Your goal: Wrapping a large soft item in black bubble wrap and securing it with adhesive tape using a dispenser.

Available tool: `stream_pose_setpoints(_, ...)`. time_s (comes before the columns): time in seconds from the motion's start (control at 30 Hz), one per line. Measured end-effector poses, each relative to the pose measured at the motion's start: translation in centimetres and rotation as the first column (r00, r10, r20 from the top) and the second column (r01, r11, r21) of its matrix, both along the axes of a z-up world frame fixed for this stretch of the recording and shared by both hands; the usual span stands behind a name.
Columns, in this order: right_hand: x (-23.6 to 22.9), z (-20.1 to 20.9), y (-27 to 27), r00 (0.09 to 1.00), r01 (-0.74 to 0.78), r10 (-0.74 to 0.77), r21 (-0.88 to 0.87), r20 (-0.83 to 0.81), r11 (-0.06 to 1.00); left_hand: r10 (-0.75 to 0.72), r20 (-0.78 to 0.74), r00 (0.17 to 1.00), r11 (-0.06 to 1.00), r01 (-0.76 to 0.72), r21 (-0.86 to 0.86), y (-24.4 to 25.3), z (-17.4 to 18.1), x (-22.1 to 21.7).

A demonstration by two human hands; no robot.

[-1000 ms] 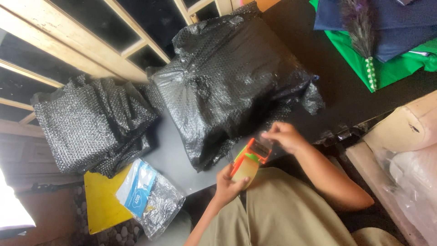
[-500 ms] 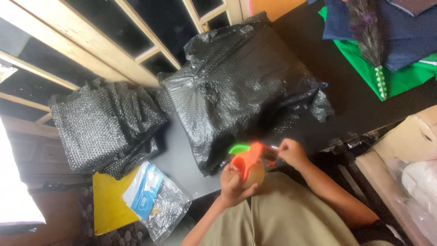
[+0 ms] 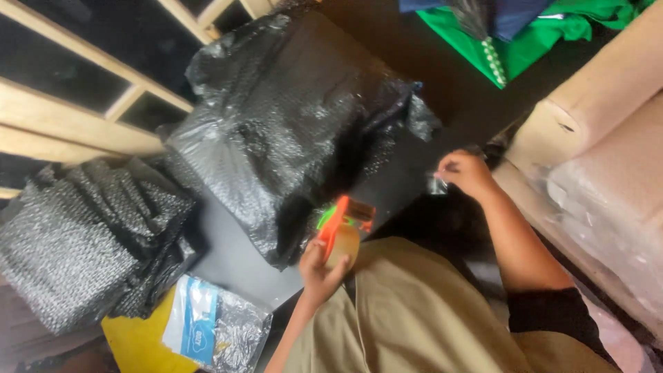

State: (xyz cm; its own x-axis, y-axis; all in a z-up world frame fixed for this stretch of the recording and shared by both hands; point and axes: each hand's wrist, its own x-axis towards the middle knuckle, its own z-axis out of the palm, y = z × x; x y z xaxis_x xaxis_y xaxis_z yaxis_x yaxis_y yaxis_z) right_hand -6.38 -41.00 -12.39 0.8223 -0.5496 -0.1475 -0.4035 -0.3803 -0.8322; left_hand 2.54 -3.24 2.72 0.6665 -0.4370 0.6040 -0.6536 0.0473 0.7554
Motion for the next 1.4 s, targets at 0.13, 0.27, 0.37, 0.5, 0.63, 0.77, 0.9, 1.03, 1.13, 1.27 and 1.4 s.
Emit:
stream_pose_setpoints(0.13,0.3,-0.5,-0.7,0.997,-0.06,0.06,0.01,-0.042,0.998,0.014,-0.12,0.993,0.996,-0.003,0.092,2.6,-7.2,0.9)
stream_pose_setpoints(0.27,1.5,-2.8,-0.6,0.962,-0.218,0.209,-0.03,-0.173,0.976,0.009,-0.163,0.987,0.998,0.001,0.063,1.4,-6.0,0.2)
stream_pose_setpoints(0.37,2.6,-5.6,-0.8,0.928,-0.304,0.263,-0.128,-0.265,0.944,0.032,-0.215,0.976,0.996,-0.014,0.085,2.0,-7.4,-0.1)
stream_pose_setpoints(0.5,3.5,-7.2,-0.8,0.893,-0.343,0.236,-0.239,-0.384,0.908,0.095,-0.294,0.951,0.988,-0.054,0.145,1.8,-6.8,-0.9)
stream_pose_setpoints(0.63,4.0,-4.0,-0.1,0.853,-0.313,0.137,-0.283,-0.504,0.906,0.14,-0.355,0.924,0.983,-0.088,0.159,1.7,-6.1,-1.6)
stream_pose_setpoints(0.77,4.7,2.6,3.4,0.946,-0.188,0.105,-0.255,-0.306,0.949,0.178,-0.358,0.917,0.959,-0.079,0.273,2.0,-6.2,-1.9)
stream_pose_setpoints(0.9,5.5,10.7,10.1,0.909,-0.174,0.22,-0.159,0.354,0.972,0.197,-0.339,0.92,0.946,-0.087,0.313,1.8,-5.2,-2.0)
stream_pose_setpoints(1.03,6.1,13.7,14.7,0.858,-0.23,0.34,-0.305,0.384,0.924,0.207,-0.311,0.927,0.945,-0.108,0.307,2.6,-5.8,-1.9)
stream_pose_setpoints(1.13,7.0,12.5,16.7,0.828,-0.222,0.362,-0.342,0.428,0.913,0.195,-0.273,0.942,0.947,-0.109,0.301,2.1,-2.4,-1.8)
stream_pose_setpoints(1.27,7.2,12.6,18.4,0.807,-0.266,0.387,-0.31,0.446,0.913,0.186,-0.097,0.978,0.948,-0.153,0.279,1.9,0.4,-1.7)
stream_pose_setpoints(1.4,6.7,13.6,19.7,0.864,-0.344,0.447,-0.374,0.234,0.861,0.244,0.06,0.968,0.876,-0.247,0.415,2.9,0.0,-1.4)
